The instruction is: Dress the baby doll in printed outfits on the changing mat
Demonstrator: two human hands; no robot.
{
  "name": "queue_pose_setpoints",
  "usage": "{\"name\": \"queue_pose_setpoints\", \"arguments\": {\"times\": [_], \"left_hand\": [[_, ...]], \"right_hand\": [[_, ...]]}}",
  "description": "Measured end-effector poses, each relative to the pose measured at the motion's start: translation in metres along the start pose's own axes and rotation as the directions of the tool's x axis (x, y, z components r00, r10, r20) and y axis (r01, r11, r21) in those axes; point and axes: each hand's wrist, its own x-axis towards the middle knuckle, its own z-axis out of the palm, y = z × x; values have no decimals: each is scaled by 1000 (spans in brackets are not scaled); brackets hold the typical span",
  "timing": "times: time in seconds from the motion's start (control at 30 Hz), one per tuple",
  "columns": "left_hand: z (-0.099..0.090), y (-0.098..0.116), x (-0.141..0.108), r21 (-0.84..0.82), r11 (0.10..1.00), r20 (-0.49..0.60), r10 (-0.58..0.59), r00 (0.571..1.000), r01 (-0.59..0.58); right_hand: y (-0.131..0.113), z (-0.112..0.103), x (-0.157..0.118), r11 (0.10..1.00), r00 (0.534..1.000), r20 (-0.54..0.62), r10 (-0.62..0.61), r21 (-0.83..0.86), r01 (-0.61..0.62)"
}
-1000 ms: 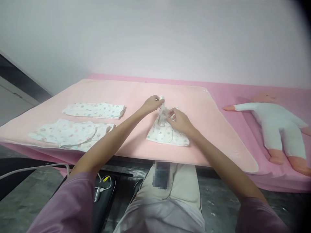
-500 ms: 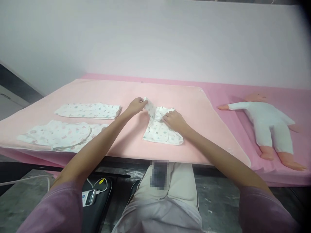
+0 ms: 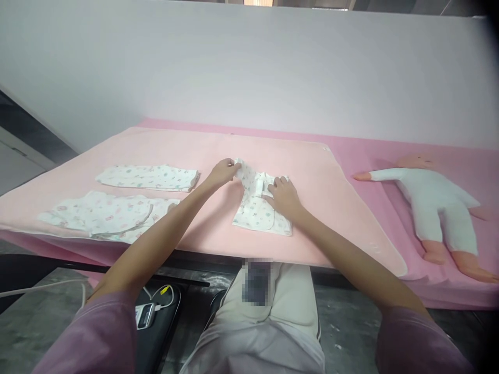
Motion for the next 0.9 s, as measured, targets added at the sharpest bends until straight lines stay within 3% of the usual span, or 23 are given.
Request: {"name": "queue_pose_setpoints", "arguments": {"times": [0.27,0.47,0.6,0.8,0.9], "left_hand": [[7,-7,6,-51,999,18,20,1000,-19],[24,6,1,-109,992,41,67,997,-62],[29,20,-8,-76,992,51,101,994,-97],[34,32,-13,-93,989,61,122,991,-116],[36,35,-13,-118,984,61,139,988,-132]], "right_hand": [[29,-10,-27,977,991,131,-12,214,-16],[36,-19,-39,985,978,204,-49,174,13],[53,-21,-42,982,981,177,-80,183,47],[58,-22,-11,905,992,42,-123,416,95],[53,-22,26,830,971,135,-197,551,92]]}}
